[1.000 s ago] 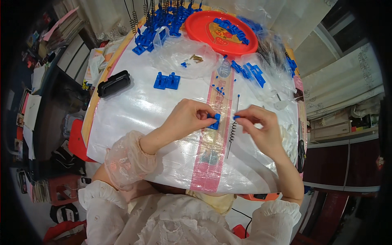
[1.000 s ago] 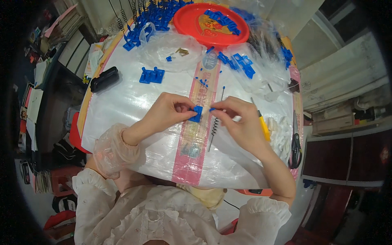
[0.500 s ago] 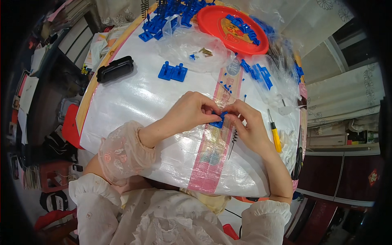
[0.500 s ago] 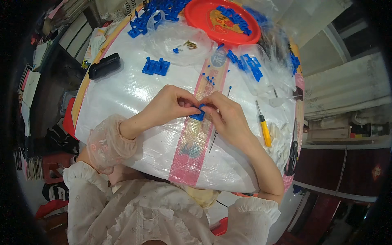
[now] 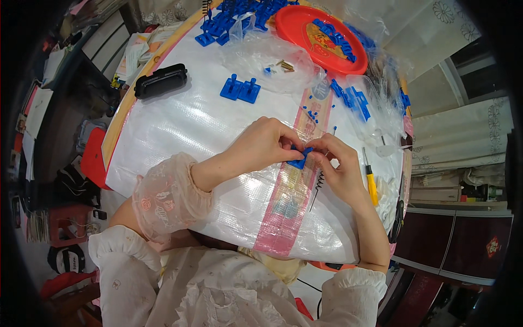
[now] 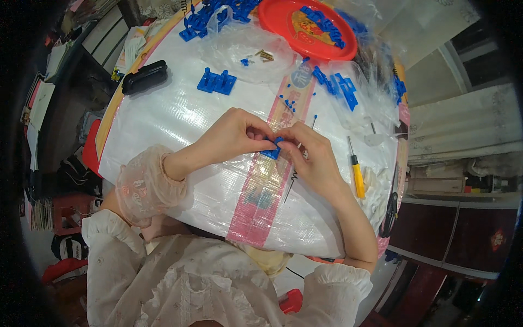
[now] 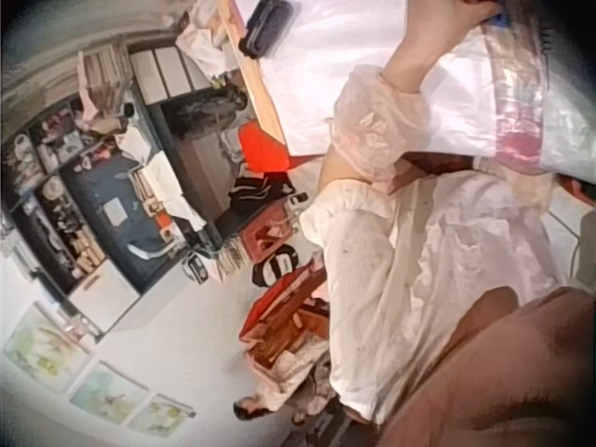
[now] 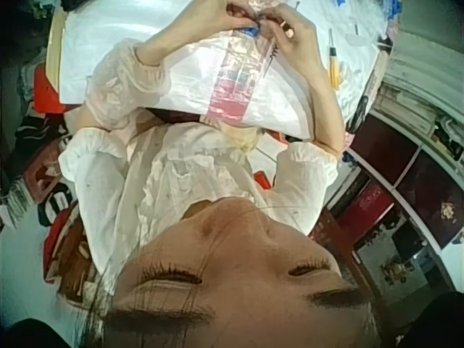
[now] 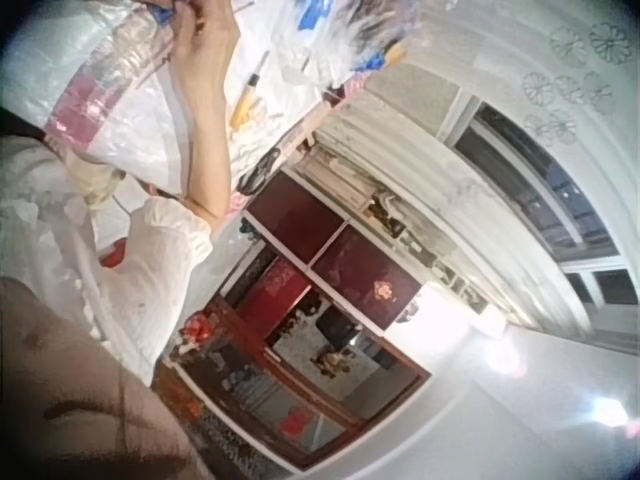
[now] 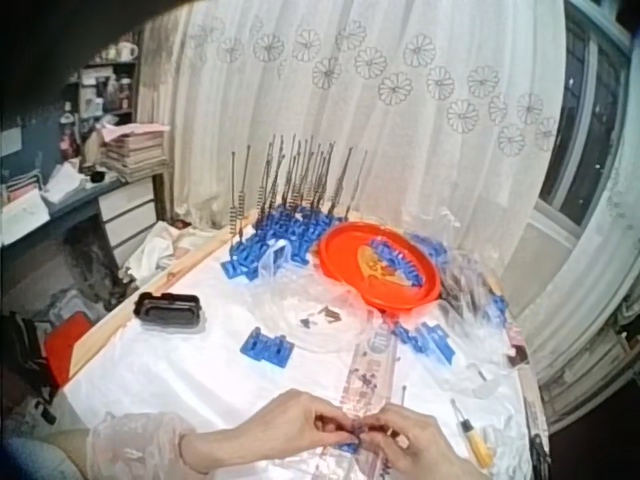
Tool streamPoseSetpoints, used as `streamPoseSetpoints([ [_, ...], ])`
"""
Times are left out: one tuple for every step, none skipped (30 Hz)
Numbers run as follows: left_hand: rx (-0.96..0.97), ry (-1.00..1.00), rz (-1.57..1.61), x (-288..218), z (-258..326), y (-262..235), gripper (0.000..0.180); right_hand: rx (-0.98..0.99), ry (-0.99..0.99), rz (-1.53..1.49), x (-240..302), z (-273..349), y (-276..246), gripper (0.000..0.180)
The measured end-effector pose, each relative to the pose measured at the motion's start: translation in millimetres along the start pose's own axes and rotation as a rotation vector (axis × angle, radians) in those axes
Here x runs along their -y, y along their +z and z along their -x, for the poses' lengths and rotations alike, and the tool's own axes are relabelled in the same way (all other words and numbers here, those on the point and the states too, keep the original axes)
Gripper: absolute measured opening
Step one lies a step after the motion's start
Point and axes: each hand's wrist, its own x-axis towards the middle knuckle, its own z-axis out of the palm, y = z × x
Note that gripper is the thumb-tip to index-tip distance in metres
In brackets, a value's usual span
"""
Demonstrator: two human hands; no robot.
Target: Assembling light fixture components by attaching a spiral spring to a wire and securing it with adhesive.
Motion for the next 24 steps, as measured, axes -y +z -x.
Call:
streamPoseSetpoints([
  [0.0,0.001,-0.01,-0.7,0.0,-0.2,0.018,0.0,-0.006,0.003,-0.4,0.2,0.1,0.019],
  [-0.001,0.001,-0.014,-1.2,0.0,-0.4,0.019,-0.001,-0.013,0.005,-0.4,0.2,0.2,0.019],
  [-0.002,0.001,-0.018,-1.6,0.0,-0.6,0.019,-0.001,-0.02,0.008,-0.5,0.2,0.2,0.019],
  [-0.003,0.001,-0.022,-1.8,0.2,-0.8,0.019,0.0,-0.029,0.014,-0.9,0.1,0.0,0.02],
  [-0.001,-0.003,-0.017,-1.8,0.1,-0.7,0.019,-0.001,-0.036,0.022,-1.5,0.2,-0.4,0.02],
  [0.0,-0.008,-0.013,-1.8,0.0,-0.6,0.019,-0.001,-0.044,0.031,-1.8,0.3,-0.7,0.02],
  [0.001,-0.012,-0.008,-1.7,-0.1,-0.5,0.019,-0.003,-0.044,0.038,-1.3,0.1,-0.9,0.02],
  [-0.002,-0.006,-0.007,-1.0,-0.1,-0.3,0.019,-0.005,-0.043,0.044,-0.2,-0.1,-1.1,0.02],
  [-0.004,0.001,-0.006,0.3,-0.1,-0.2,0.019,-0.007,-0.043,0.051,0.4,-0.2,-1.4,0.02],
  [-0.007,0.008,-0.005,0.9,0.0,0.0,0.019,-0.008,-0.049,0.048,-1.0,0.1,-1.2,0.02],
  [-0.007,0.002,-0.013,0.0,0.0,0.1,0.019,-0.01,-0.055,0.046,-3.8,0.4,-0.5,0.02],
  [-0.007,-0.004,-0.021,-1.6,0.1,0.0,0.019,-0.012,-0.062,0.044,-5.5,0.7,-0.1,0.02],
  [-0.007,-0.01,-0.03,-2.5,0.1,0.0,0.019,-0.013,-0.066,0.041,-6.0,0.8,-0.1,0.02],
  [-0.008,-0.004,-0.031,-1.9,-0.1,0.1,0.019,-0.014,-0.07,0.038,-6.3,1.0,-0.1,0.02],
  [-0.008,0.002,-0.032,-0.8,-0.4,0.3,0.019,-0.015,-0.074,0.034,-6.5,1.0,-0.2,0.02],
  [-0.009,0.008,-0.034,-0.1,-0.7,0.5,0.019,-0.013,-0.072,0.035,-6.4,1.1,-0.2,0.02],
  [-0.01,0.007,-0.033,0.1,-0.6,0.5,0.019,-0.011,-0.072,0.035,-6.2,0.9,0.2,0.02],
  [-0.01,0.006,-0.032,0.2,-0.5,0.6,0.019,-0.009,-0.071,0.035,-6.0,0.8,0.4,0.02],
  [-0.011,0.005,-0.031,0.2,-0.5,0.6,0.019,-0.004,-0.065,0.031,-5.4,0.7,0.2,0.02],
  [-0.006,-0.001,-0.038,-0.8,-0.4,0.1,0.019,0.001,-0.06,0.026,-4.4,0.6,0.0,0.02],
  [-0.002,-0.008,-0.045,-2.5,-0.3,-0.6,0.019,0.007,-0.055,0.02,-4.0,0.4,-0.1,0.02],
  [0.003,-0.014,-0.052,-3.3,-0.2,-1.1,0.019,0.01,-0.058,0.018,-4.7,0.0,0.0,0.019],
  [-0.002,-0.003,-0.043,-2.5,0.0,-0.8,0.019,0.012,-0.062,0.017,-5.1,0.2,-0.2,0.019],
  [-0.006,0.008,-0.034,-0.6,0.0,0.0,0.019,0.014,-0.066,0.017,-5.1,0.3,-0.3,0.019],
])
